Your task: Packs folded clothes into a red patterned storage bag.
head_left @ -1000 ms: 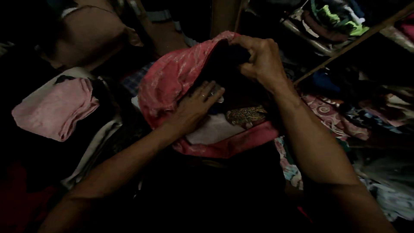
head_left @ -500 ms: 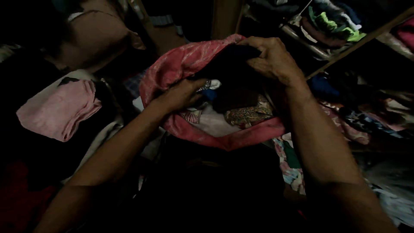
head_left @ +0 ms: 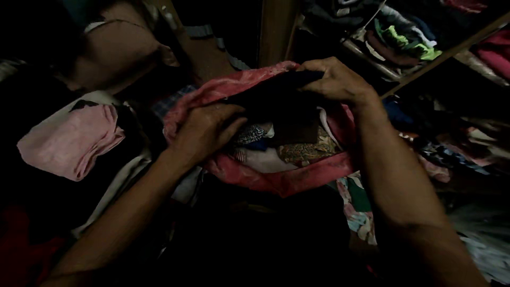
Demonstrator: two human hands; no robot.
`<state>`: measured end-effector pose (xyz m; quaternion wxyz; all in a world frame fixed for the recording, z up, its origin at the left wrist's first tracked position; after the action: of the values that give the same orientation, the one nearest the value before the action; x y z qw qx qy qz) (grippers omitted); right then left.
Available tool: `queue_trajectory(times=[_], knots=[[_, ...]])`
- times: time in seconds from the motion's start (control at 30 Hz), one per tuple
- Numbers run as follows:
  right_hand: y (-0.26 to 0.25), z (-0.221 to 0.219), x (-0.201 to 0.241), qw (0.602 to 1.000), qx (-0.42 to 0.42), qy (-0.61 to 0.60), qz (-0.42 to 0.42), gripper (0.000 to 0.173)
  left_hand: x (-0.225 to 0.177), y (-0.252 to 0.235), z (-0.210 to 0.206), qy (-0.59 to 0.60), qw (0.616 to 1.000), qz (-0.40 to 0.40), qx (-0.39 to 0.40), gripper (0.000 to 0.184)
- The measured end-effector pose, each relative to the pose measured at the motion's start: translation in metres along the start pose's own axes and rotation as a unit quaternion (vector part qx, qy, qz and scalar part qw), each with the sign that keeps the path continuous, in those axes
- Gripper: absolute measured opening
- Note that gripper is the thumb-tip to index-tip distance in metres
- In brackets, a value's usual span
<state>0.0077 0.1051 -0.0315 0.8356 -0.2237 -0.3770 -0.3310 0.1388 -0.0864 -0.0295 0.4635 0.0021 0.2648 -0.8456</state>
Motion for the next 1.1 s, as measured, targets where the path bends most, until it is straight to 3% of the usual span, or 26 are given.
queue_trajectory(times=[0.07, 0.27, 0.3, 0.43, 0.57, 0.73, 0.83, 0.93, 1.1], knots=[[-0.002, 0.0, 0.001, 1.0, 0.0, -0.011, 0.002, 0.017, 0.01, -0.004, 0.016, -0.051, 0.998, 0.019, -0.043, 0.029], [-0.007, -0.001, 0.004, 0.999, 0.01, -0.043, -0.003, 0.019, 0.055, -0.009, -0.007, -0.08, 0.992, 0.077, 0.062, 0.081], [-0.007, -0.001, 0.005, 0.999, 0.01, -0.045, 0.003, 0.019, 0.054, -0.01, -0.011, -0.086, 0.992, 0.064, 0.065, 0.079], [-0.006, -0.002, 0.01, 0.999, 0.028, -0.038, 0.018, 0.019, 0.046, -0.022, -0.004, -0.096, 0.995, 0.016, 0.002, 0.033], [-0.005, 0.007, 0.026, 0.999, 0.025, 0.005, 0.041, 0.019, 0.052, -0.043, 0.017, -0.073, 0.997, 0.026, -0.016, 0.034], [0.003, 0.029, 0.048, 0.986, -0.058, 0.057, 0.146, 0.026, 0.055, -0.053, 0.029, -0.059, 0.996, 0.034, -0.057, 0.033], [0.014, 0.033, 0.051, 0.978, -0.094, 0.086, 0.166, 0.028, 0.049, -0.046, 0.028, -0.05, 0.996, 0.019, -0.065, 0.031], [0.035, 0.02, 0.051, 0.983, -0.071, 0.077, 0.154, 0.031, 0.037, -0.023, 0.022, -0.006, 1.0, -0.014, -0.02, 0.03], [0.072, -0.043, 0.009, 0.996, 0.058, -0.014, 0.061, 0.032, 0.025, 0.032, -0.025, -0.017, 0.992, -0.033, 0.121, 0.039]])
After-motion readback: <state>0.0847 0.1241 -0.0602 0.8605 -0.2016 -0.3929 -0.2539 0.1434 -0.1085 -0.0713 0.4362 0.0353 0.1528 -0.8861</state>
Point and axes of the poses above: each hand's wrist, its own y-axis away from the middle knuckle, its own z-axis out of the back of the hand, x = y × z, the point moved 10 cm from there along -y, towards the middle knuckle, and after that the axes turned 7 degrees about -y, right-handed, at the moved point
